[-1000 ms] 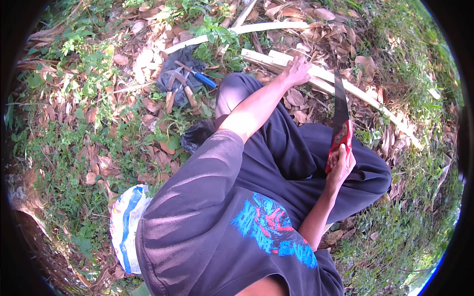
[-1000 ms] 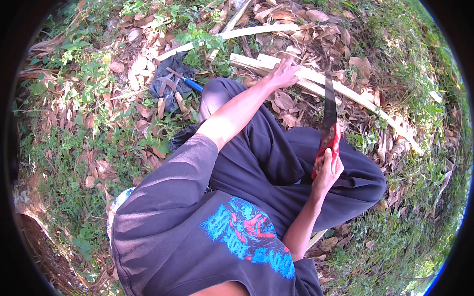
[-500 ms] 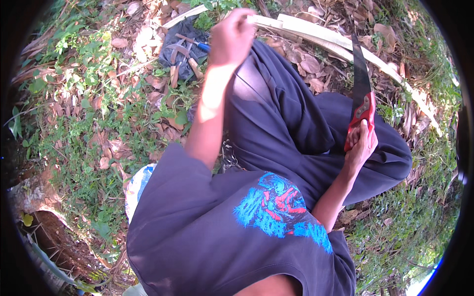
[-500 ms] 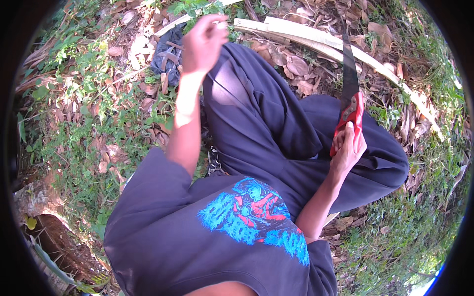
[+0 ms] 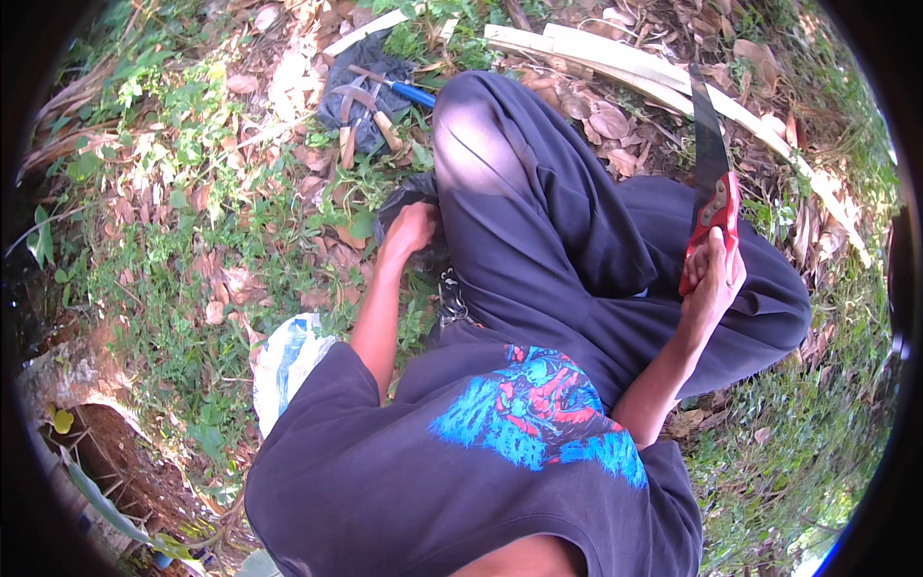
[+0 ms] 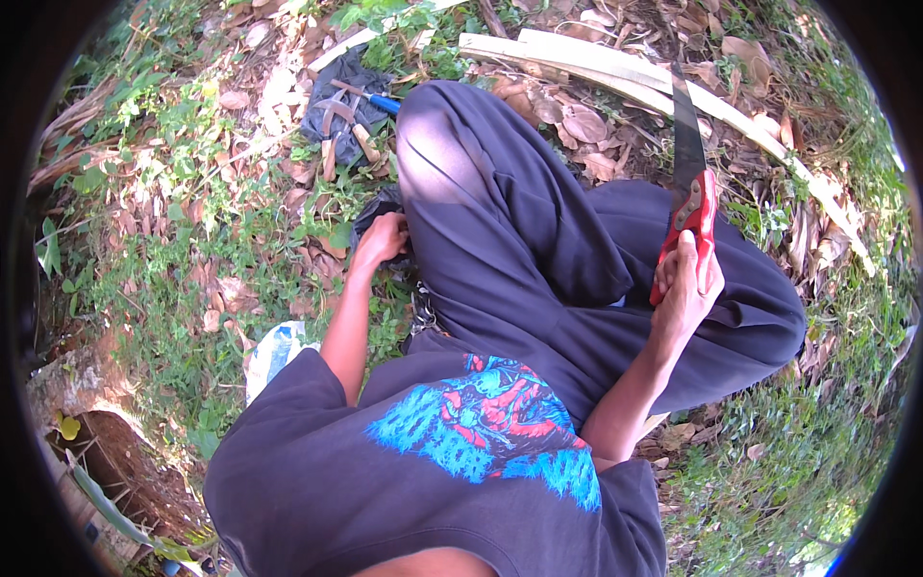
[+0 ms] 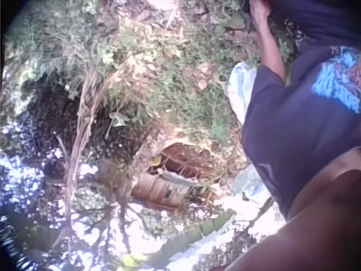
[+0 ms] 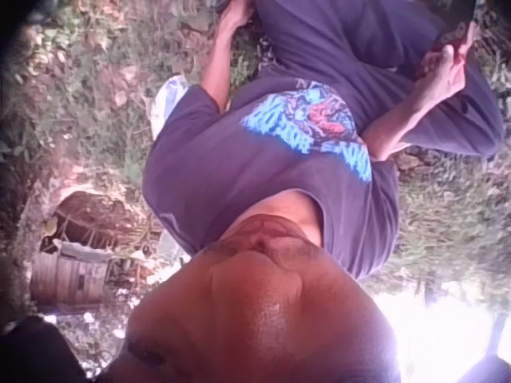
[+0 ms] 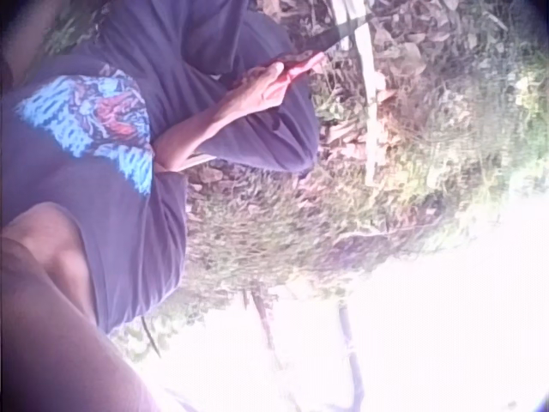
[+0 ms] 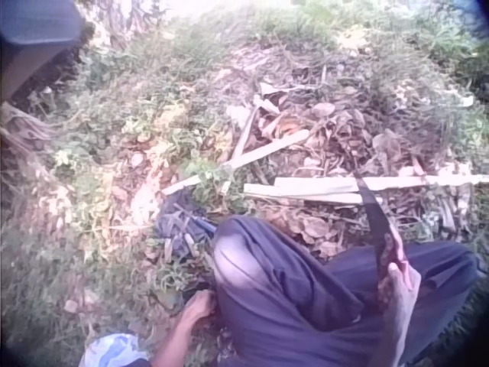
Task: The person sits on the ground and uses a red hand saw to cut a long piece of light-colored wood into smaller segments. They hold the wood with their left hand and saw with their right hand, creating a pile of cut pieces.
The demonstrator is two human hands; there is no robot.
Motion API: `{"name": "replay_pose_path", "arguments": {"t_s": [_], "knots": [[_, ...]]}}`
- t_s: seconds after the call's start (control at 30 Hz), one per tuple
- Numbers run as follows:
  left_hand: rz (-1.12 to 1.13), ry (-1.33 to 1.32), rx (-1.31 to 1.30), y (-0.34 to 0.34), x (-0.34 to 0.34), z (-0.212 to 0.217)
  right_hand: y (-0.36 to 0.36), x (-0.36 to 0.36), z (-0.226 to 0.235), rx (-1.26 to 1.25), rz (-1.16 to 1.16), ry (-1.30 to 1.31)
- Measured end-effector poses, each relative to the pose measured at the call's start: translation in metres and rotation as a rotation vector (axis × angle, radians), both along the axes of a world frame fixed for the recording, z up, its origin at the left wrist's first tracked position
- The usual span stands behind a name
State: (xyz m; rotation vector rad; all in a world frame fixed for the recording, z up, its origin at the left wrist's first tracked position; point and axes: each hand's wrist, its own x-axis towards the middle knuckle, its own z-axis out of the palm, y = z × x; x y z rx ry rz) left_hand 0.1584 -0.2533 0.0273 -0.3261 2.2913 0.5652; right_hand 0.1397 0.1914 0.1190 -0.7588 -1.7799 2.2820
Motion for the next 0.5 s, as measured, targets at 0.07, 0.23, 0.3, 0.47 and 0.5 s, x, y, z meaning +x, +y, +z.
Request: {"name": "replay_pose_path", "arguments": {"t_s": [0.07, 0.23, 0.3, 0.47, 0.5], "knots": [[0.23, 0.063, 0.159, 0.003, 0.011, -0.017, 0.003, 0.002, -0.001, -0.023, -0.008, 0.001], [0.263, 0.426, 0.044, 0.008, 0.033, -0.061, 0.003, 0.004, 0.002, -0.025, -0.026, -0.031], [0.173, 0.495, -0.006, 0.013, 0.038, -0.066, 0.002, 0.003, 0.002, -0.024, -0.032, -0.034], [0.237, 0.541, -0.123, 0.041, 0.029, -0.043, 0.0, 0.002, 0.001, 0.003, -0.026, -0.027], [0.275, 0.537, -0.123, 0.04, 0.029, -0.046, 0.0, 0.003, 0.0, 0.005, -0.022, -0.024]]}}
